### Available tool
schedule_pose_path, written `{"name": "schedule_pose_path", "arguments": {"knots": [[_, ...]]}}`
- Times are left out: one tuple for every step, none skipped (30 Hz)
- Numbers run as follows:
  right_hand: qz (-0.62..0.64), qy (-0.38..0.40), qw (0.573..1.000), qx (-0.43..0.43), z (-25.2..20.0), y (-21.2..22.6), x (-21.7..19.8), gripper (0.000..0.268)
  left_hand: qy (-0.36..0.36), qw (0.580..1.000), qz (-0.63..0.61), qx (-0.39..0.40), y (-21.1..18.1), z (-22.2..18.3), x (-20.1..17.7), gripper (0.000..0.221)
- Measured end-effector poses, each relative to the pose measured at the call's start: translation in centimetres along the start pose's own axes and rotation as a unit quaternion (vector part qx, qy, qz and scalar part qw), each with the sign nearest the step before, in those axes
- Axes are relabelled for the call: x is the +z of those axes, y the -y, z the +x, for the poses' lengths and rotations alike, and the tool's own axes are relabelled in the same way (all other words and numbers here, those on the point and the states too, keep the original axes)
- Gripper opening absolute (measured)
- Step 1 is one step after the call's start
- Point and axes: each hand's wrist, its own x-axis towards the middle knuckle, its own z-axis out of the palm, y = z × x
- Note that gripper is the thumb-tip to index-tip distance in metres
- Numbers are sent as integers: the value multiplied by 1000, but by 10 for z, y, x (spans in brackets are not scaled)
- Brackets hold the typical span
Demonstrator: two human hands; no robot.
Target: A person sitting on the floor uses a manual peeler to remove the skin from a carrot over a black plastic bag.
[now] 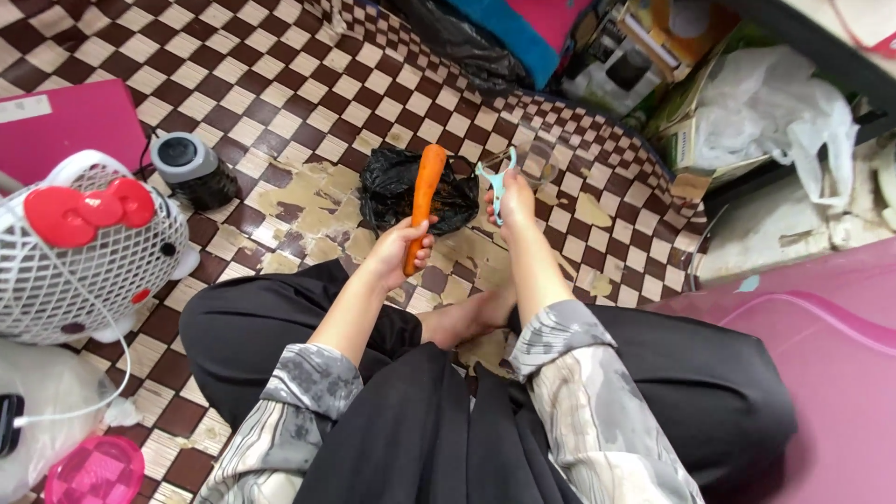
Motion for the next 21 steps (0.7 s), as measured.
{"name": "schedule_pose_path", "arguments": {"knots": [[1,-2,1000,7,16,-16,1,46,-3,1000,0,-7,1,6,0,36],[-28,0,1000,7,30,-34,5,46,-23,999,22,-10,2,11,-6,37],[-58,2,998,7,44,-54,11,45,-42,998,44,-14,2,17,-13,38],[-62,1,998,14,55,-70,11,45,-45,998,38,-20,4,26,-21,38],[-104,-10,994,15,67,-85,12,46,-62,995,82,-19,6,37,-28,37],[-147,-19,989,16,80,-99,13,47,-78,989,124,-17,7,49,-37,36],[-153,-19,988,22,84,-106,15,47,-80,990,117,-22,14,63,-49,36],[-171,-32,984,42,88,-114,19,49,-103,985,136,-28,20,77,-63,40],[-189,-45,979,61,92,-122,21,50,-125,979,156,-33,26,91,-76,47],[-187,-46,979,68,83,-116,26,50,-126,978,158,-40,21,93,-77,47],[-181,-28,980,74,75,-109,31,47,-128,979,150,-59,15,96,-78,47],[-174,-12,981,81,66,-104,33,44,-129,978,140,-80,13,98,-79,48],[-173,-15,981,89,61,-101,40,44,-129,977,142,-89,11,101,-82,48],[-164,-4,981,102,56,-98,47,42,-124,978,122,-117,9,104,-86,51],[-156,7,981,115,50,-95,54,40,-119,977,103,-144,7,106,-90,53],[-156,3,980,124,52,-95,56,40,-118,976,102,-154,6,106,-91,53],[-162,9,980,116,53,-95,58,37,-121,973,87,-175,5,107,-91,54],[-168,15,980,109,53,-94,59,34,-124,970,73,-196,3,105,-90,55],[-168,12,978,120,63,-101,56,34,-126,968,72,-207,3,106,-87,55],[-195,24,976,96,74,-109,54,33,-129,965,68,-219,1,108,-85,54],[-221,36,972,72,83,-116,53,32,-132,962,64,-231,-1,108,-84,53]]}}
